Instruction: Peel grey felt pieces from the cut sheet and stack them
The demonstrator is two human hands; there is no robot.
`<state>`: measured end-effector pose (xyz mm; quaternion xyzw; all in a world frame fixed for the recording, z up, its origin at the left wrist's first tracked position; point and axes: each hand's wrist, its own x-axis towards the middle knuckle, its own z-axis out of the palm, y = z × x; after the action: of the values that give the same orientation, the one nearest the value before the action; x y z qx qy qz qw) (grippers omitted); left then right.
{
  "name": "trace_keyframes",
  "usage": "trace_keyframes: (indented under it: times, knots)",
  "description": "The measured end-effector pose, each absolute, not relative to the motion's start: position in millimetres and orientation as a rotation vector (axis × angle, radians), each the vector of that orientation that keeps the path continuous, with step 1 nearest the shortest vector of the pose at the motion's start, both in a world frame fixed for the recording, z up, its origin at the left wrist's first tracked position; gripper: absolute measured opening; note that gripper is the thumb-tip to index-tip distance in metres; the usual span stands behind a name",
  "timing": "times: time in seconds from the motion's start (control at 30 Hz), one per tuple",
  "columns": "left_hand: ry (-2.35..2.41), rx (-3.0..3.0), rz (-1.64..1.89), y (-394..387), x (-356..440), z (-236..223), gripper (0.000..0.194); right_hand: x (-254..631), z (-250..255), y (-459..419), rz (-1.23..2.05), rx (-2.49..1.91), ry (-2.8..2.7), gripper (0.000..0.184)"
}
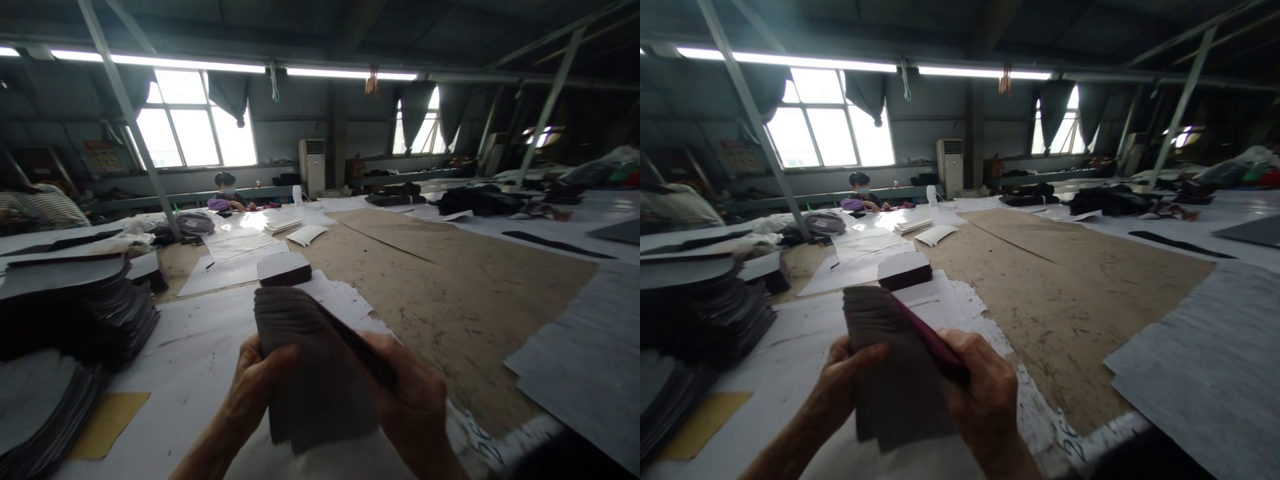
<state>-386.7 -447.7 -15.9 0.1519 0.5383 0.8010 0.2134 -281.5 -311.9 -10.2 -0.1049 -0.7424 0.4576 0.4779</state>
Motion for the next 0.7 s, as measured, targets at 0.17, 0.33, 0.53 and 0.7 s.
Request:
trace_keyframes:
  times: [0.17, 0.33, 0.53, 0.7]
  knots:
    - [1.567, 0.594, 2.283, -448, -390, -16, 0.020, -279, 0, -310, 1.444, -0.325, -1.755, 0.011]
    - [1.660, 0.942, 2.189, -456, -394, -8, 0.018, -280, 4, -296, 2.116, -0.355, -1.778, 0.018]
    - [1.179, 0.492, 2.151, -445, -386, -16, 0.027, -276, -5, -294, 0.770, 0.250, -1.871, 0.031]
    - [1.388, 0.417, 2.258, -444, -388, -18, 0.019, -282, 8, -295, 1.650, -0.218, -1.905, 0.028]
